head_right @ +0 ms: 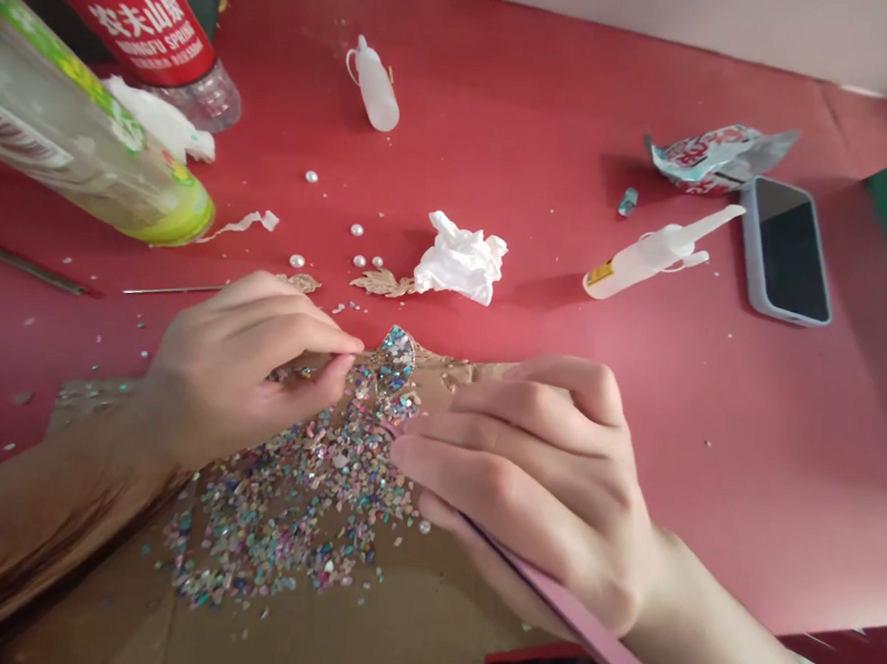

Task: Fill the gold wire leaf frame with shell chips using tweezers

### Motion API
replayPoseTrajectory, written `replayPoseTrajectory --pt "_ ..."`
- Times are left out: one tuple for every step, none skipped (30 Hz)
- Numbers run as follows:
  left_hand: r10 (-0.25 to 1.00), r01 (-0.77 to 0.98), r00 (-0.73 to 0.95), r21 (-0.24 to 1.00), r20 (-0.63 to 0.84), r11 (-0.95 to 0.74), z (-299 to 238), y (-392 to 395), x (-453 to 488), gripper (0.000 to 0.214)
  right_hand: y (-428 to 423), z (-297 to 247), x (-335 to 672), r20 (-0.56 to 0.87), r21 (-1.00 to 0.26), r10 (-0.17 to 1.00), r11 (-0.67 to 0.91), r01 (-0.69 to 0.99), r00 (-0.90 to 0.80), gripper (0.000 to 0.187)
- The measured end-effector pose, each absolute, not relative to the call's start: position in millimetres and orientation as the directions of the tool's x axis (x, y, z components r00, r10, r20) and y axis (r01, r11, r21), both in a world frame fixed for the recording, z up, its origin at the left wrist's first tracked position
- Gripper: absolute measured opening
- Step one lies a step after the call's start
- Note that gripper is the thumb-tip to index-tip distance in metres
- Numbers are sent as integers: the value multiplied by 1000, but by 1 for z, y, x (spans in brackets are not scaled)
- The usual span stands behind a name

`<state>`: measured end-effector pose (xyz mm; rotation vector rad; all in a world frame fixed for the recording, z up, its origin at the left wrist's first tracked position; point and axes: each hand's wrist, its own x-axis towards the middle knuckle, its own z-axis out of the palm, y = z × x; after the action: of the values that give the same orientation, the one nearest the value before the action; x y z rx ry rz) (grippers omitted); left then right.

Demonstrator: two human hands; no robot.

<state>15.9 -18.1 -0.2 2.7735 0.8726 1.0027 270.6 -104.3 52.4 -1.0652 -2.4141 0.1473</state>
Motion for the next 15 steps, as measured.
replayPoseTrajectory --pt "531 490 627 242 570 -838 0 -18 15 12 -102 52 273 423 -294 706 700 651 -568 20" --pt "525 486 628 237 575 -841 0 -18 15 13 -100 52 275 445 -284 692 712 643 -569 21" --pt "517 481 630 231 579 -846 0 -17 15 14 -97 51 277 469 -266 678 719 642 -566 20" --pt "506 473 633 224 587 -852 0 -17 15 14 -95 51 278 474 -254 671 724 641 -570 21" --pt "495 466 635 217 592 -858 0 -16 15 15 -92 50 280 474 -245 672 721 648 -569 20" --pt "488 461 638 212 595 -862 0 -16 15 15 -90 50 281 472 -243 675 718 652 -567 20" --pt "487 460 640 211 594 -862 0 -16 15 15 -89 50 281 467 -241 680 713 659 -565 20" --pt "489 461 641 211 592 -862 0 -16 14 15 -88 50 282 464 -238 684 708 665 -562 19" --pt "491 464 639 212 592 -860 1 -16 14 15 -87 50 282 463 -237 687 705 669 -560 19" --pt "492 467 635 211 596 -859 1 -16 14 16 -87 51 282 464 -238 689 702 671 -557 18" --pt "495 472 631 211 597 -856 1 -16 14 16 -87 51 282 464 -241 689 702 670 -556 17" --pt "493 472 629 209 601 -857 1 -16 13 16 -88 52 282 458 -244 693 701 670 -557 17" --pt "487 469 626 204 609 -859 1 -16 13 15 -88 52 282 451 -247 696 698 672 -558 18" --pt "482 468 623 200 616 -861 1 -15 12 15 -89 52 283 445 -250 699 698 672 -560 17" --pt "476 466 623 195 620 -863 1 -15 12 15 -89 53 283 439 -249 700 697 673 -564 17"
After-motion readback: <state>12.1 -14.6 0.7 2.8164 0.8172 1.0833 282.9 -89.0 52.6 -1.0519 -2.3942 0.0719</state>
